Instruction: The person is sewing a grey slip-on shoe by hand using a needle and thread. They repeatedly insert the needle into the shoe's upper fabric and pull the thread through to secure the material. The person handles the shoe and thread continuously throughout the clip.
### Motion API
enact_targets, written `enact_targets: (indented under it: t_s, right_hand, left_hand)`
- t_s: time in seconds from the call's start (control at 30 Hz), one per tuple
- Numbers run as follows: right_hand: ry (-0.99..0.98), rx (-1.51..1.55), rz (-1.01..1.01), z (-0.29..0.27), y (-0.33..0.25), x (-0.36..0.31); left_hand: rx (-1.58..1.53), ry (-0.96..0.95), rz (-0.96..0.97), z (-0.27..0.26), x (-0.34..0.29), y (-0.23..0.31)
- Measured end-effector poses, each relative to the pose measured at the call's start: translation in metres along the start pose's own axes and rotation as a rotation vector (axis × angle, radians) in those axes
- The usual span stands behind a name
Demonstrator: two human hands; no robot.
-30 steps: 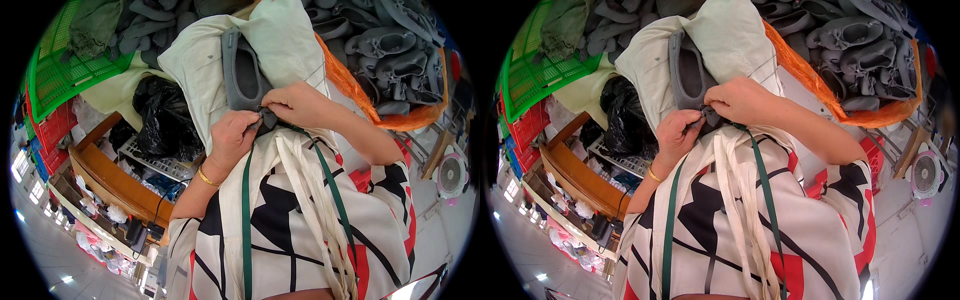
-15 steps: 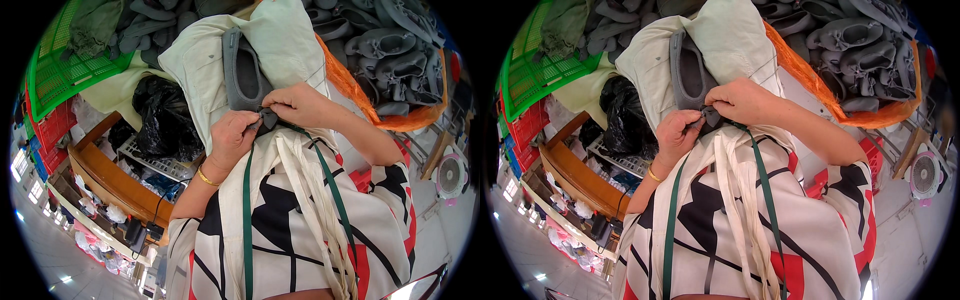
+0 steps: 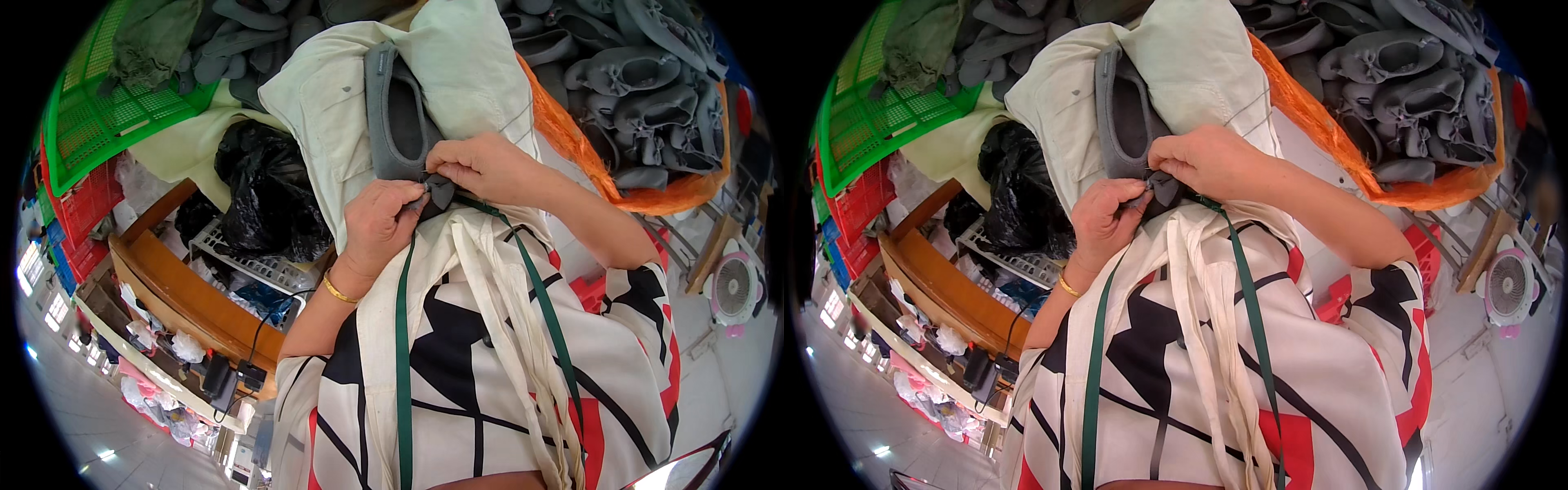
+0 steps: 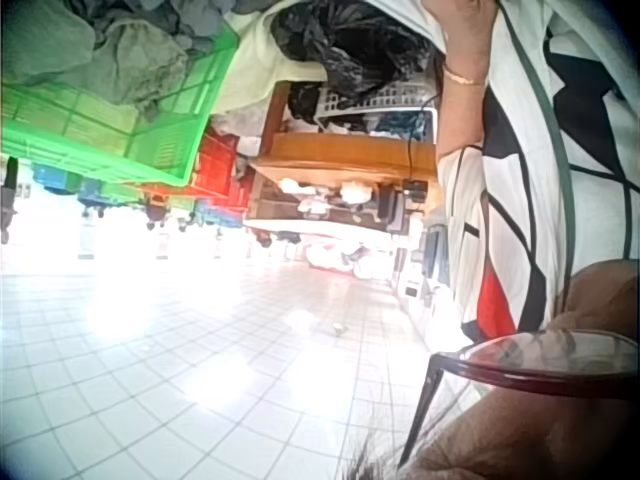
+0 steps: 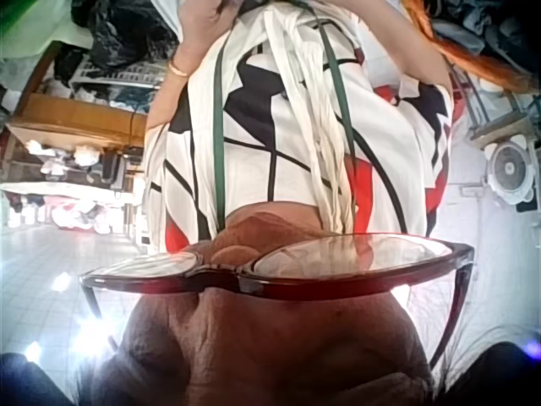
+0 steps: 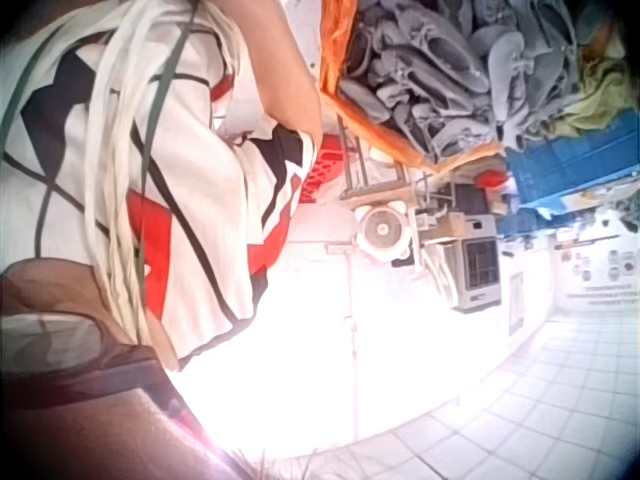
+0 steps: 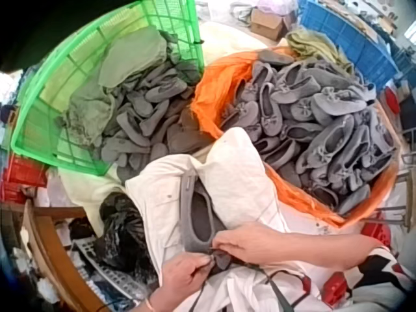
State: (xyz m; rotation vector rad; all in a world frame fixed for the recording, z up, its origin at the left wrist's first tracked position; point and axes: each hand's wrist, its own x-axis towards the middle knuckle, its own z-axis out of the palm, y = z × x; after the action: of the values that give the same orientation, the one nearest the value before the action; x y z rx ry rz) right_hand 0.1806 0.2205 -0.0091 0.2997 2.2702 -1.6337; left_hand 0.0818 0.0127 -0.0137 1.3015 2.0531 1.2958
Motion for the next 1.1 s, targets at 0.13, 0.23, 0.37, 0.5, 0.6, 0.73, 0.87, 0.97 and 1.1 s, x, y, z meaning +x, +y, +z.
enact_targets:
  t_s: [0.13, 0.23, 0.37, 0.5, 0.6, 0.73, 0.87, 0.97, 1.1]
  right_hand:
    - [0.011, 0.010, -0.019, 0.002, 0.003, 0.000]
    - [0.044, 0.042, -0.051, 0.008, 0.007, 0.000]
    - [0.023, -0.061, 0.047, 0.015, -0.006, 0.007]
    - [0.072, -0.069, 0.017, 0.027, -0.013, 0.019]
    - [0.064, -0.095, -0.009, 0.026, -0.017, 0.022]
    - [-0.008, -0.132, -0.003, 0.012, -0.023, 0.023]
    - [0.158, -0.433, -0.208, 0.003, -0.032, 0.026]
    - [0.097, -0.430, -0.243, 0.008, -0.038, 0.029]
    - [0.001, -0.384, -0.198, 0.012, -0.031, 0.035]
  left_hand:
    - [-0.018, 0.022, -0.003, 0.001, -0.001, -0.001]
    - [-0.025, 0.034, -0.019, 0.000, -0.004, -0.002]
    - [0.002, 0.041, 0.007, -0.002, -0.003, -0.001]
    - [0.141, 0.006, 0.066, -0.006, -0.003, 0.003]
    - [0.255, 0.006, 0.141, -0.007, -0.004, 0.003]
    - [0.300, -0.025, 0.155, -0.010, -0.005, 0.006]
    - [0.380, -0.039, 0.220, -0.010, -0.003, 0.007]
    - [0.432, -0.042, 0.268, -0.011, -0.003, 0.007]
    - [0.472, -0.010, 0.327, -0.011, 0.000, 0.007]
